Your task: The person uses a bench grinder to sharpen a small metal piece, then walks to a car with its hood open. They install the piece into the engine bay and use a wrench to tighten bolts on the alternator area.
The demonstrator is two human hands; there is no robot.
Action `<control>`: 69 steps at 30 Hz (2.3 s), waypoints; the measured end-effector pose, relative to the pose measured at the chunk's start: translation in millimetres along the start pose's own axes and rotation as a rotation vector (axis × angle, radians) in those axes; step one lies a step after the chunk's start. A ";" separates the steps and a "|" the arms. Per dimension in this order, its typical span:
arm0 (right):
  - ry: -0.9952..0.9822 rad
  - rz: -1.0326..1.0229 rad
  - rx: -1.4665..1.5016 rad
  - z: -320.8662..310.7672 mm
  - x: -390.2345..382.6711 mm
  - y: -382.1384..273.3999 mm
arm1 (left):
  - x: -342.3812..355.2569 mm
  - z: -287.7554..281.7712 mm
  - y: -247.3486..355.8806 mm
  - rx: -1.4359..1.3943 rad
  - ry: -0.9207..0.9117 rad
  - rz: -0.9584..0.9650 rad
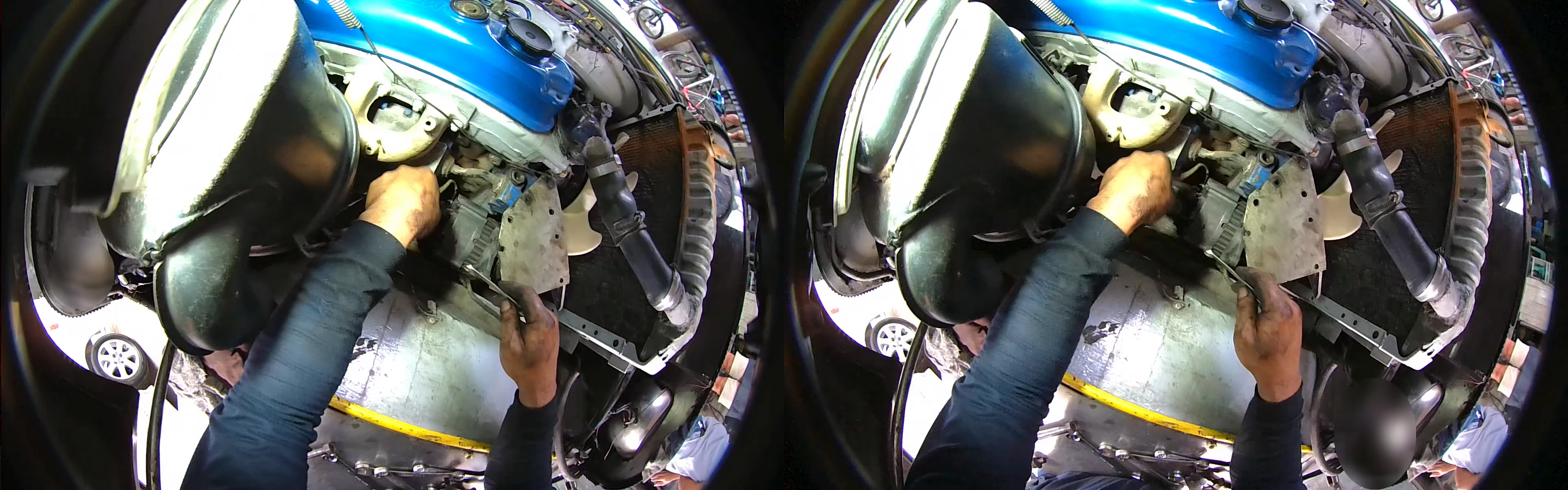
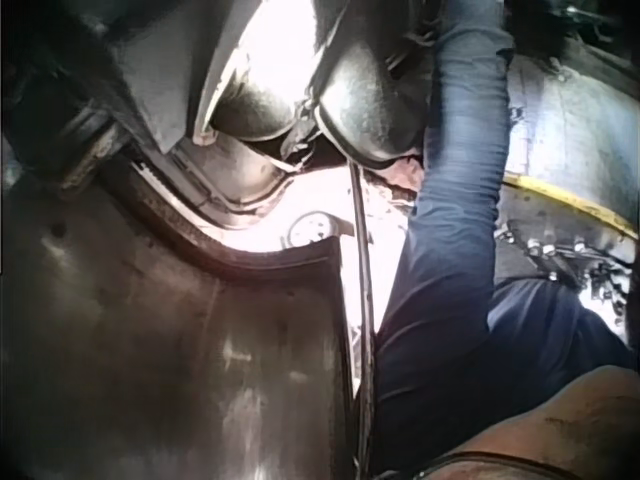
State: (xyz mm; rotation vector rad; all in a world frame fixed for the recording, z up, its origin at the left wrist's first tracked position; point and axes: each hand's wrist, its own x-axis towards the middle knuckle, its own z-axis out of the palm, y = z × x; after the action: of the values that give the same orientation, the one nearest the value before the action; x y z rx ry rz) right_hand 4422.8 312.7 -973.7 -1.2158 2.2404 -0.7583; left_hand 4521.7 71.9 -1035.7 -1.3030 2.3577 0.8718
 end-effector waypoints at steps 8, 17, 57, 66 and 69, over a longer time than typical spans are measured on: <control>-0.021 0.017 0.005 -2.5 0.2 -1.7 | 26.6 53.7 0.9 0.012 0.109 0.132; 0.017 -0.014 0.052 0.0 5.0 -2.1 | 50.8 38.3 6.1 0.102 -0.044 0.065; -0.333 -0.320 -0.681 77.0 221.8 32.1 | 73.8 89.4 -33.3 -0.131 -0.179 0.183; -0.309 -0.473 -0.629 61.5 226.9 45.4 | 45.6 59.0 4.5 0.244 0.063 0.215; -0.300 -0.490 -0.626 59.7 225.4 47.8 | 36.1 68.5 -9.0 0.175 0.205 0.373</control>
State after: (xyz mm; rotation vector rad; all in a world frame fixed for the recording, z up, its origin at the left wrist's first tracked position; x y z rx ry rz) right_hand 4321.5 126.5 -1081.9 -2.0610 1.9959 0.0122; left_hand 4508.2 88.5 -1110.7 -0.9381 2.8238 0.6307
